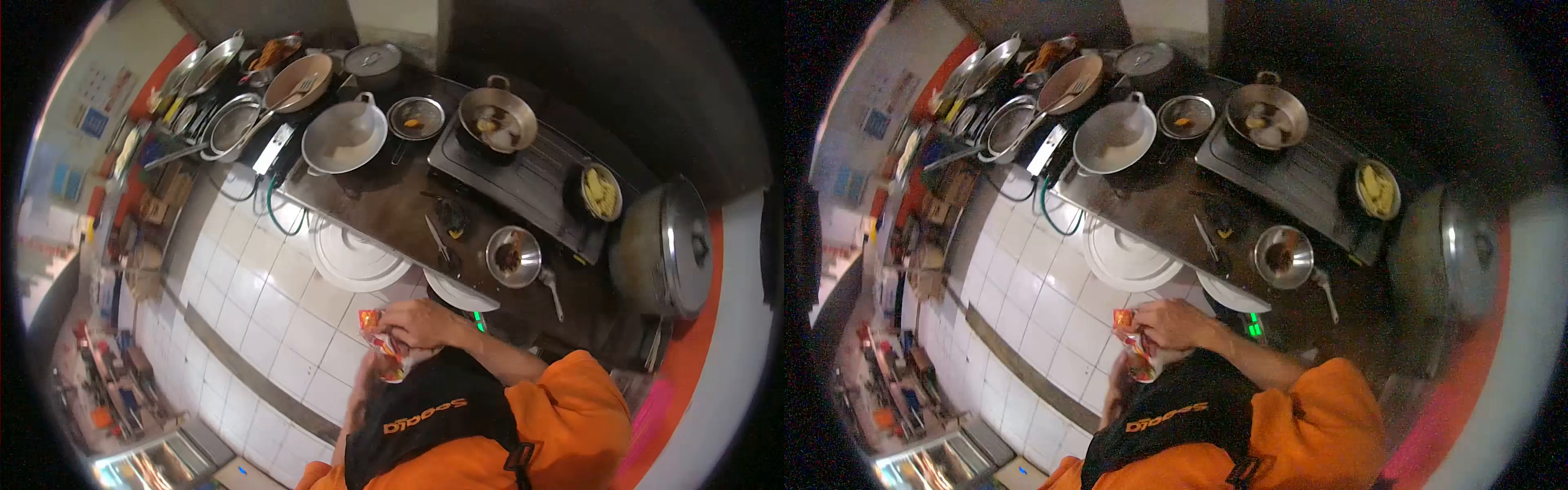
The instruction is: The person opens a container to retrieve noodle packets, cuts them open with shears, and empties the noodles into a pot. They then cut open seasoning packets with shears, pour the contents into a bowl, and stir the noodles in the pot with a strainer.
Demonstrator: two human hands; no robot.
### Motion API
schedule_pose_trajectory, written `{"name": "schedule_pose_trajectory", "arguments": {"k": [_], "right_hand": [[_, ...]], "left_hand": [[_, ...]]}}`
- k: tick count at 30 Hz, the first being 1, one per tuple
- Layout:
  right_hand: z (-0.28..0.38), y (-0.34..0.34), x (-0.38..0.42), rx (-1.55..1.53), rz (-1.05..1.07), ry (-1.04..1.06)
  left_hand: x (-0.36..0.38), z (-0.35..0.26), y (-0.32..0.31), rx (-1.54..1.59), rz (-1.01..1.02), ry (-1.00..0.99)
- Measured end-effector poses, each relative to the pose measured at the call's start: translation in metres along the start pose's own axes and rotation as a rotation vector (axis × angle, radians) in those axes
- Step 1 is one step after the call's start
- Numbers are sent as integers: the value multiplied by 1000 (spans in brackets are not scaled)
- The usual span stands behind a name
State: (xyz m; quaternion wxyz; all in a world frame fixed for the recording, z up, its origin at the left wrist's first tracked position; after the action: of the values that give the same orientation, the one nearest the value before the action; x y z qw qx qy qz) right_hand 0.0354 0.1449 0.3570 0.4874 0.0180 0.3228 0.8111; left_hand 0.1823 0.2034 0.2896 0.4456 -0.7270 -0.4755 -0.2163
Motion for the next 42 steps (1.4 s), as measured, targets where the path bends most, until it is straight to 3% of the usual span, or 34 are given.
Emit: {"name": "schedule_pose_trajectory", "arguments": {"k": [2,4,7,10,11,12,15,18,19,20,21,23,25,26,28,30,32,33,35,38,41,42], "right_hand": [[40,-11,9,-49,-106,-126],[68,-31,33,-104,-251,-245],[115,-46,81,-135,-760,-315],[110,-148,144,-1082,-811,-473],[126,-169,154,-1145,-848,-454],[143,-178,160,-933,-907,-409],[231,-155,170,-25,-1201,-498],[263,-181,243,-64,-1514,-890],[280,-191,264,114,-1606,-866],[290,-206,282,288,-1675,-849],[305,-221,296,458,-1720,-831],[324,-253,327,305,-1865,-787],[330,-291,367,97,-1959,-658],[346,-306,373,-395,-2050,-586],[394,-349,419,-156,-2076,-465],[433,-397,460,-225,-2184,-376],[471,-450,492,-631,-2368,-288],[464,-496,537,-207,-2292,-707],[441,-591,606,-237,-2471,-591],[497,-667,694,-207,-2581,-865],[537,-743,784,-27,-2636,-1139],[538,-782,821,25,-2733,-1128]], "left_hand": [[22,26,28,-215,-26,27],[33,27,54,-354,106,-180],[59,14,53,-459,355,-332],[71,29,48,-639,464,-227],[73,40,42,-732,499,-164],[84,49,24,-661,515,-112],[112,82,-4,-723,685,-296],[164,139,-31,-697,846,20],[202,154,-52,-553,956,215],[191,176,-39,-658,1205,163],[224,187,-52,-791,1257,61],[231,227,-57,-1207,1043,-14],[219,266,-66,-1178,1260,-247],[228,290,-76,-1189,1387,-341],[262,347,-100,-1218,1642,-515],[289,425,-102,-1366,1727,-375],[312,518,-83,-1569,1730,-141],[345,559,-72,-1557,1946,-195],[337,656,-27,-1566,1833,225],[393,734,-6,-1493,1587,652],[410,767,-31,-1388,1463,538],[413,768,-44,-1700,1638,186]]}}
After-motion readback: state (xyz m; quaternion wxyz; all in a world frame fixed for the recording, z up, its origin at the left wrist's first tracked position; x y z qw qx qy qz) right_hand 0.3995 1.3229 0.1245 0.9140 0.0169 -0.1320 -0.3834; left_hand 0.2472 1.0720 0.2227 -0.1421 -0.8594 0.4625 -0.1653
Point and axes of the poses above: each hand's wrist, its own x-axis away from the middle knuckle, its own y-axis out of the back of the hand, z = x × y, the point moved 8 cm from there along -x, towards the middle knuckle, and after that the axes turned 12 degrees about y, right-handed, at the moved point
